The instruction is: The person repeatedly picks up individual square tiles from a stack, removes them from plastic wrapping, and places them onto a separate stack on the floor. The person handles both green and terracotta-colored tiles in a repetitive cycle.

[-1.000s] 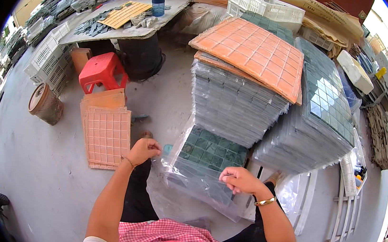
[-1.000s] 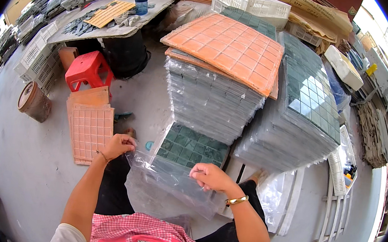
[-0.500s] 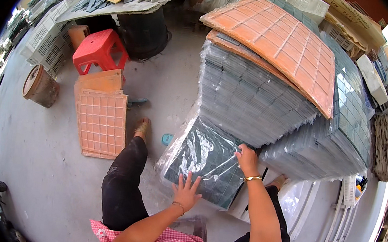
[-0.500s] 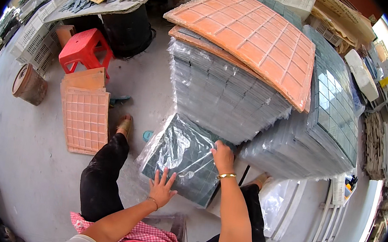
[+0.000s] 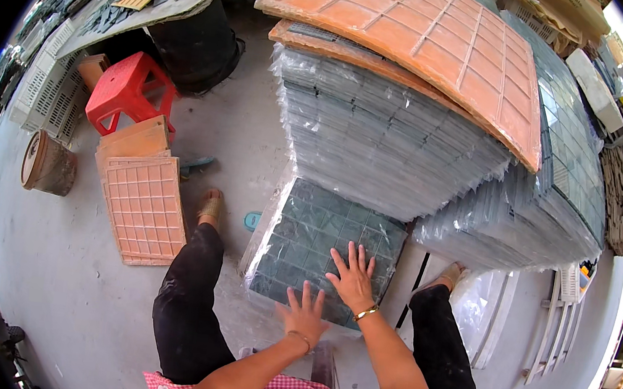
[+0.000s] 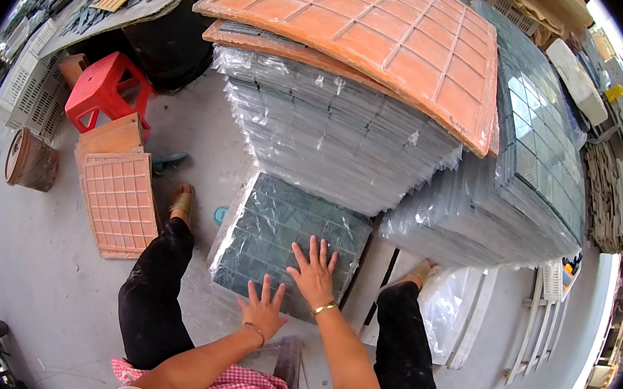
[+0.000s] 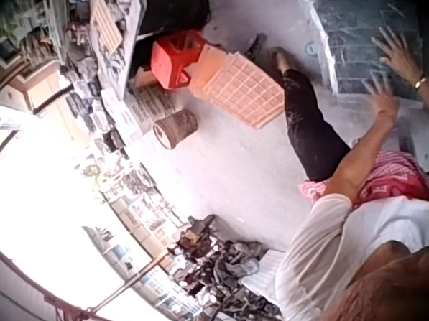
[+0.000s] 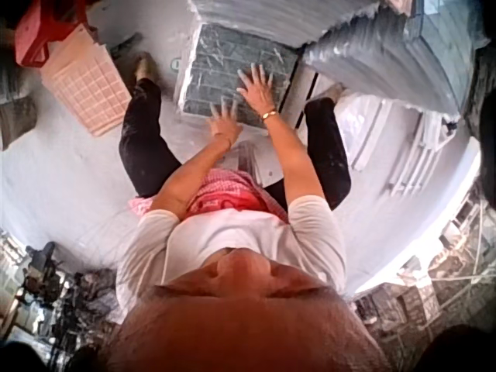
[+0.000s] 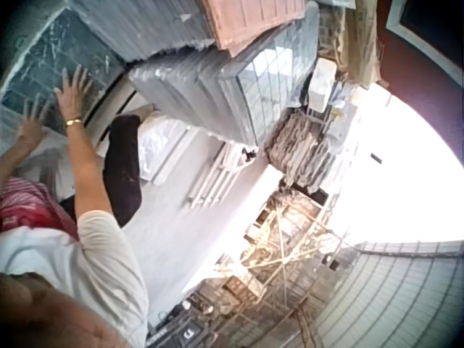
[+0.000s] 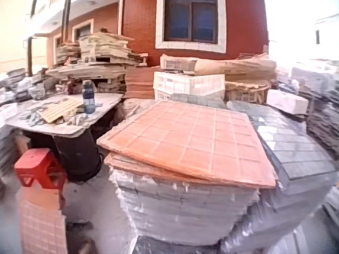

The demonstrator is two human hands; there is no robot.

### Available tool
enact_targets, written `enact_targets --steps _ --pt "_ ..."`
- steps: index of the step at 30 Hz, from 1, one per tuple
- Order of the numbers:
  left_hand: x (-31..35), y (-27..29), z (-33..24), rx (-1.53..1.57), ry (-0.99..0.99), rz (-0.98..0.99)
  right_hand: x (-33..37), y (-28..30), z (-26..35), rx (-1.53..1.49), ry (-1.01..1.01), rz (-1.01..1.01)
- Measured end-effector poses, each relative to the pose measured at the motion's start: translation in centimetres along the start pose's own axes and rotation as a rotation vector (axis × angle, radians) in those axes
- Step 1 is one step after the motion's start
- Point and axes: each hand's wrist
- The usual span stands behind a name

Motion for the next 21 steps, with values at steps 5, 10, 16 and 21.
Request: enact_targets --steps 5,10,16,21 --pt "-0.5 -1.6 1.7 0.032 0.045 0.026 -1.4 0.4 -2.2 0.004 0.041 0.068" --pt "-0.3 -1.8 1.5 0.028 0.04 -0.017 -2.0 0.3 -3.1 0.003 -0.012 0.023" --pt "-0.9 -2.0 2.3 0.072 0.026 -0.094 -2.4 0.5 -2.7 0.01 -0.052 0.009" --pt "-0.7 -2.0 2.5 0.094 0.035 -0.122 -2.4 0.8 -1.9 0.018 -0.073 -0.019"
Point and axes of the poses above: each hand's wrist, its own x-axis away from the middle knuckle, its own y-axis out of the back of the hand, z = x × y, and after that the axes turned 1 degree about -x, right-handed
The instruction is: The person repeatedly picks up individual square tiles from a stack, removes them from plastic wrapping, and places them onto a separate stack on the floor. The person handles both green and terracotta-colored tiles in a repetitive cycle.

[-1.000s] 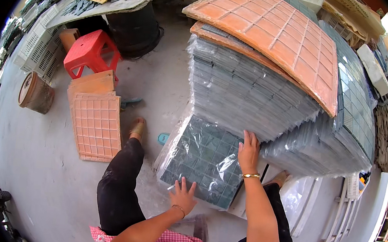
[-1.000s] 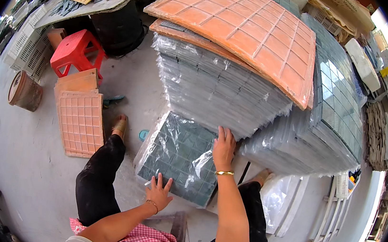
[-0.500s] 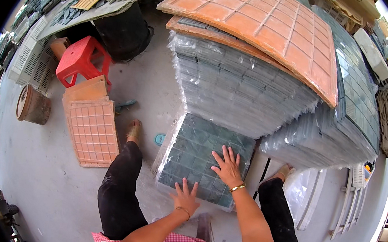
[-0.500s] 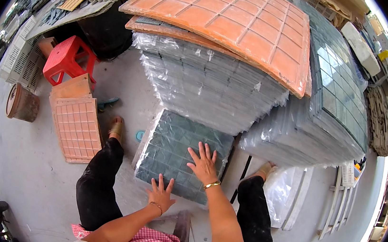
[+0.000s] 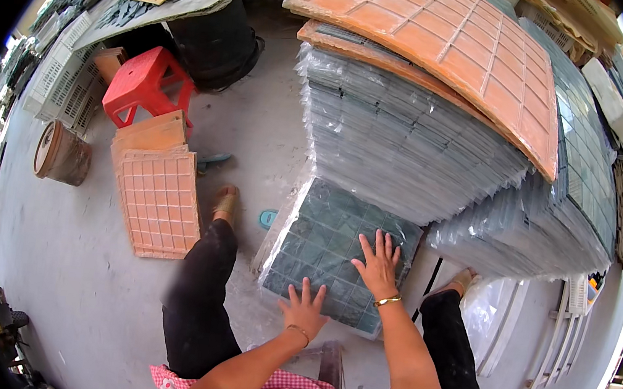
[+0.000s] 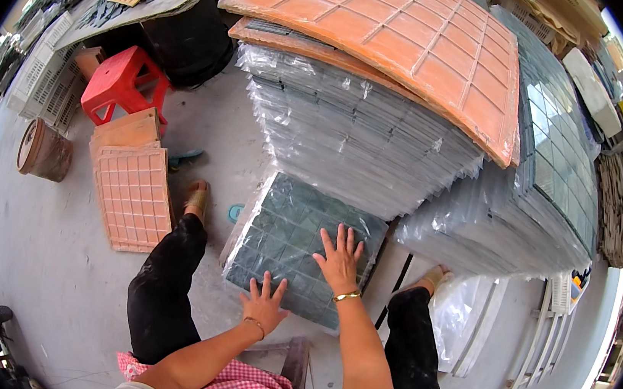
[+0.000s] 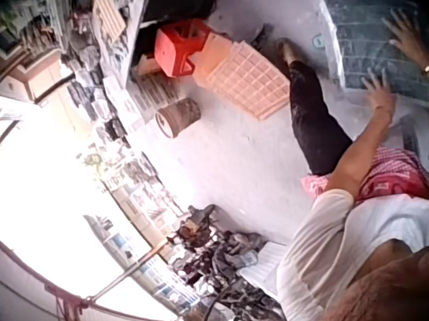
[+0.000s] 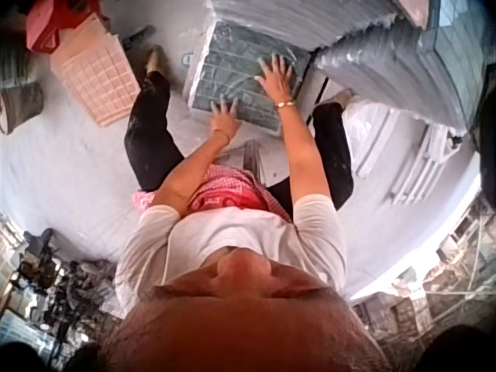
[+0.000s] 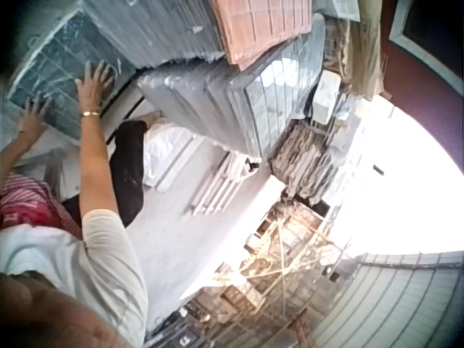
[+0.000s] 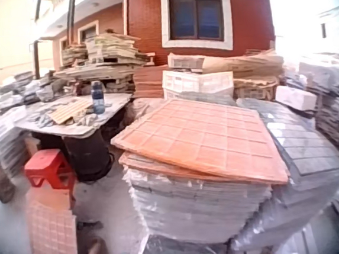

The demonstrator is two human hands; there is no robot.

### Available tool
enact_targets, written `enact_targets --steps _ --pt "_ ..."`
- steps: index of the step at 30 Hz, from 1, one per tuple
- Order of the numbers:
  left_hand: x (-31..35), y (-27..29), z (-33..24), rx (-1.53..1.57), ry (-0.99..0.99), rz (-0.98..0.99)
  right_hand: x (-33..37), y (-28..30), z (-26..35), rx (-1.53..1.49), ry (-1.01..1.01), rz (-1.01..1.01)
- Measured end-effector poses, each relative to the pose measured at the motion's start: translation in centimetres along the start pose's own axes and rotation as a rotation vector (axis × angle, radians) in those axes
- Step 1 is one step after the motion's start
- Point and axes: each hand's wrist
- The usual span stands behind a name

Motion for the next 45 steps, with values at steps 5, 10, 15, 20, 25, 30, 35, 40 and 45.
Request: enact_targets --steps 5,10,15,20,25,30,35,40,45 --pt "-0.1 0.3 -0.1 0.034 -0.001 0.014 0.6 -0.2 1.0 -0.02 0.042 -0.072" --pt "-0.1 0.7 0.2 0.064 -0.028 0.022 2.0 -0.2 1.9 0.003 0.099 -0.046" --pt "0.7 1.6 0.4 0.059 -0.068 0.025 3.8 -0.1 2.2 0.004 0.094 -0.023" --pt "2.6 4.5 0.9 0.083 -0.198 0.077 3.9 3.5 3.2 -0.027 0.147 -0.033" --pt "4.8 9.3 5.2 0.202 -0.426 0.033 0.6 14.2 6.8 -0.371 0.25 -0.311" --pt "2.9 5.7 11.3 0.441 -0.35 -0.048 -3.3 27.7 9.8 -1.468 -0.23 -0.322" --pt "1.3 3.5 10.8 0.496 -0.378 0.075 -6.3 32.4 5.4 -1.892 -0.564 -0.421" --pt "0.0 3.1 10.9 0.555 -0.367 0.04 -7.0 33.4 4.1 -1.876 -0.617 -0.383" --pt "0.3 4.0 10.9 0.65 -0.309 -0.005 -7.2 35.8 7.2 -1.836 -0.417 -0.586"
Point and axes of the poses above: each hand's wrist, its own x-axis away from the middle knuckle, its own y-axis out of the back of the hand, z = x × y, and after that the axes turned 1 degree about -x, right-handed
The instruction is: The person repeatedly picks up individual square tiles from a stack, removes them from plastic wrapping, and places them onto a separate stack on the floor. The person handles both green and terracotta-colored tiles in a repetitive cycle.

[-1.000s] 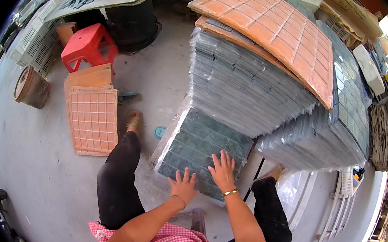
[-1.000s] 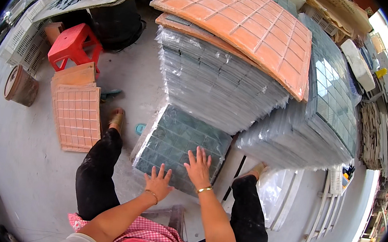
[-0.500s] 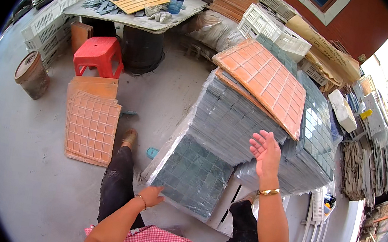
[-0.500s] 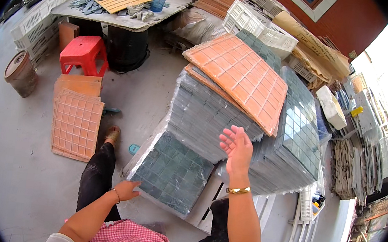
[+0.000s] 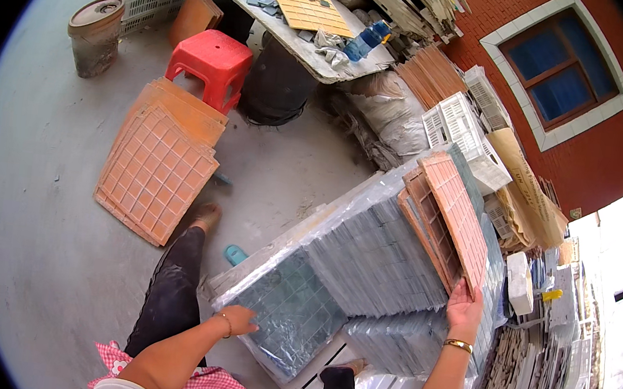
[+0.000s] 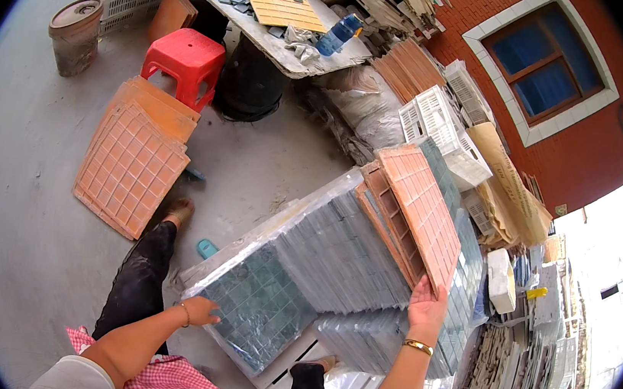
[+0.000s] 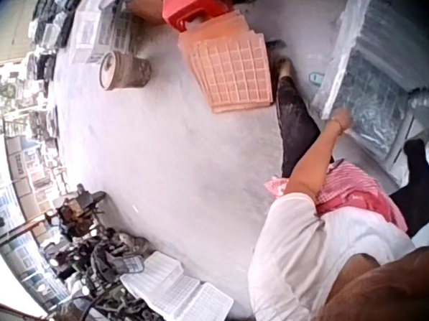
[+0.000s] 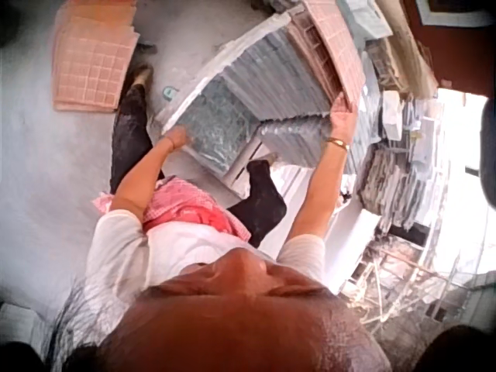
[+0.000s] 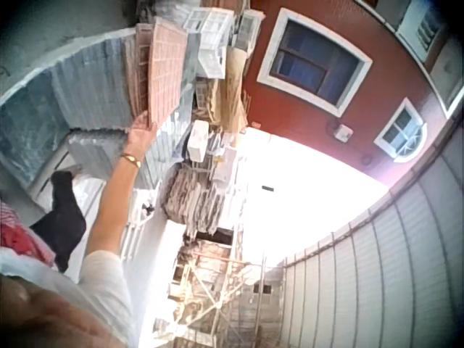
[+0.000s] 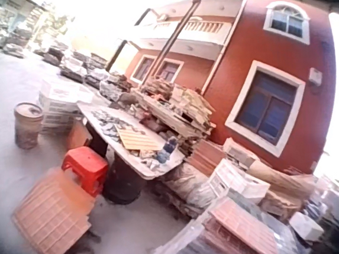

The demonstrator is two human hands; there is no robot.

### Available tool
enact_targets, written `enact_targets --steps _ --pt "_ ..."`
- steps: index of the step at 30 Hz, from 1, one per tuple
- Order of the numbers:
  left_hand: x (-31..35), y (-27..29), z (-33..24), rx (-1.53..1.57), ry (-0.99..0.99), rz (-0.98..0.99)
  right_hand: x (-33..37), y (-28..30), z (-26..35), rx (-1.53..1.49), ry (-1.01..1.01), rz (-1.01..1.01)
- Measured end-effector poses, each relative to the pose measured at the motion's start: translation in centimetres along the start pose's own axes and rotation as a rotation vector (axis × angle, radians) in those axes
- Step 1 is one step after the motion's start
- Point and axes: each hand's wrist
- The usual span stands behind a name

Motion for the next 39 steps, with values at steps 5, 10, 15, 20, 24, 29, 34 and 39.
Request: enact_targets --steps 5,10,15,20,24,29,34,39 --pt "0.2 0.4 0.0 0.033 -0.026 -0.032 -2.5 -0.3 2.1 -0.162 -0.011 0.002" --pt "-0.1 0.7 -0.3 -0.009 -0.031 0.01 -0.6 -1.6 1.5 -0.088 0.159 0.194" --pt "0.1 0.6 -0.8 -0.011 -0.062 0.006 -0.1 0.2 1.5 0.0 0.009 0.064" --pt "0.0 -0.3 0.1 -0.037 -0.029 0.036 0.1 -1.6 2.2 -0.044 0.01 0.144" --pt "-1.1 0.6 -1.0 -0.006 -0.068 0.008 1.7 -1.4 1.4 0.04 -0.067 0.091" --pt "-0.2 -0.2 0.4 -0.032 -0.055 0.038 3.4 2.7 0.0 0.07 -0.118 0.096" --pt "-1.2 0.6 -2.8 0.203 -0.126 -0.033 4.9 2.8 0.3 -0.173 -0.335 0.105" --pt "-2.8 6.2 -18.4 1.313 -0.306 0.194 6.7 0.1 -0.8 -0.143 -0.486 0.174"
Point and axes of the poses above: each hand's wrist, its own x-axis away from the middle knuckle, its own y-axis out of the back of the hand, z = x × y, and after that the axes turned 1 degree about -x, right-handed
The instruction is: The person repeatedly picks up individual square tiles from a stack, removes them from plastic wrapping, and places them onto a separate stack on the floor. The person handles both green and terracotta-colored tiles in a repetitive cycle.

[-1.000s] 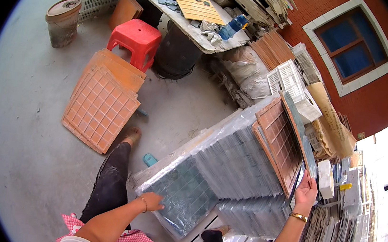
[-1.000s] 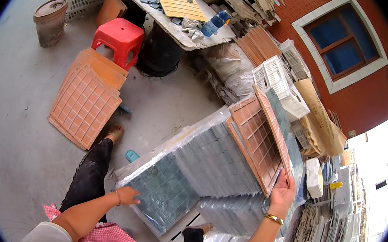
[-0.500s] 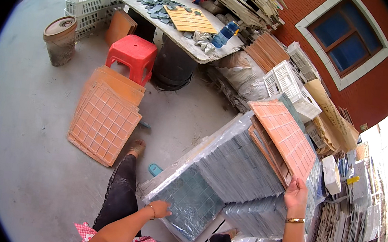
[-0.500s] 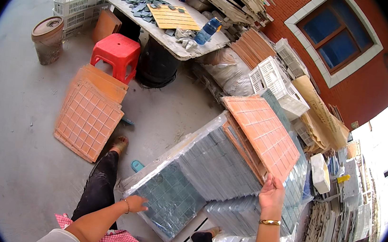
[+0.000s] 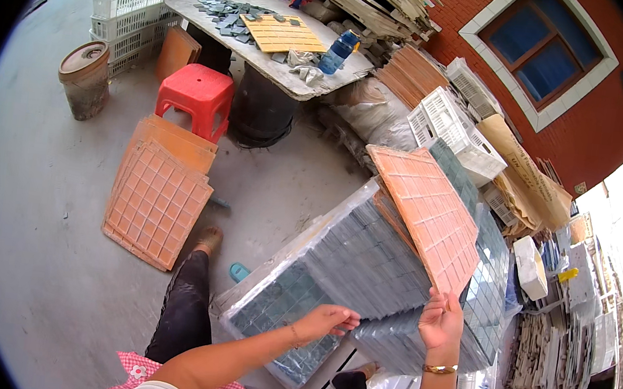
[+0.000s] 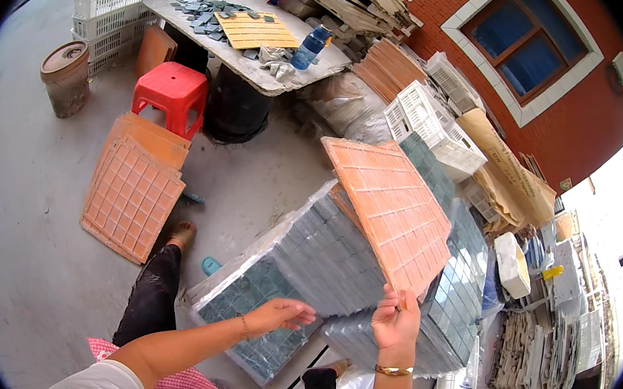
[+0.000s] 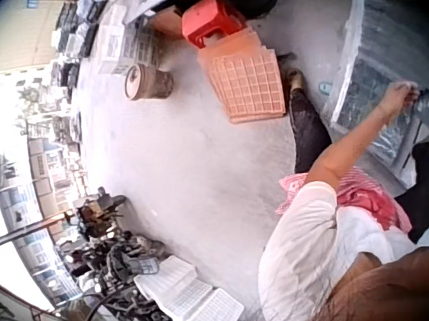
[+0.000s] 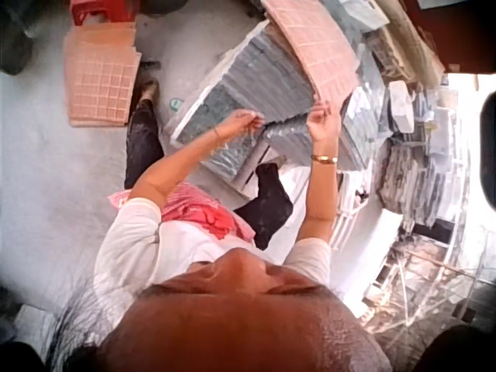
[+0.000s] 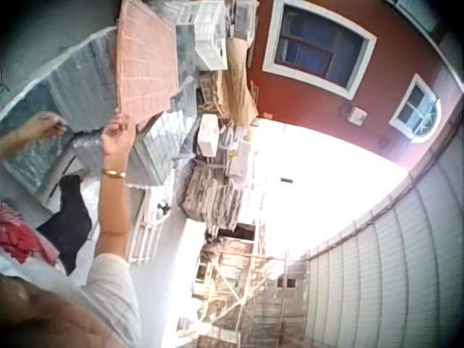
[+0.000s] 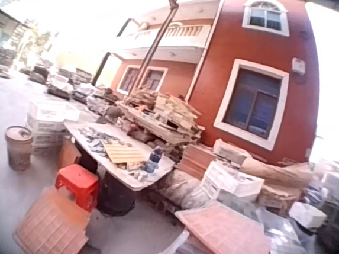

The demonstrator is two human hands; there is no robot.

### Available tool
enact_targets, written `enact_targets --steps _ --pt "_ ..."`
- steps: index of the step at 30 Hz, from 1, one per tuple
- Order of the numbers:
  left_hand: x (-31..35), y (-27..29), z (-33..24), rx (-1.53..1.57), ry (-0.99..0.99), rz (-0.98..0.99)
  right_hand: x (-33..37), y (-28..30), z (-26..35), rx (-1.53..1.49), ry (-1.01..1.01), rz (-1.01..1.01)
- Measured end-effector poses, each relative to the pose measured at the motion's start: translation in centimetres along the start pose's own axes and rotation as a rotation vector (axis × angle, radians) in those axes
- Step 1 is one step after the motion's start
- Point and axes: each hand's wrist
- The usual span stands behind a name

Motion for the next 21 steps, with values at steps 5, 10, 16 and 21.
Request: enact_targets --steps 5,10,16,21 --pt "-12.1 -6.0 -3.0 0.902 -0.197 0.931 -0.1 -0.8 -3.9 0.099 -0.031 0.196" --pt "-14.0 -4.0 0.4 0.91 -0.128 0.838 -0.6 0.5 -5.4 0.159 0.059 0.285" --pt "-11.3 0.7 -0.2 0.675 -0.129 0.578 -1.0 1.5 -6.8 0.05 0.009 0.46" --pt "-11.9 1.5 -2.5 0.598 -0.087 0.549 -1.5 1.6 -5.5 -0.051 0.091 0.504"
Point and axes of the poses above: each hand's wrist, its own x-axis away from the middle knuckle, its own y-axis out of the back of the hand, z = x × y, and after that the axes turned 1 degree about -x, right-handed
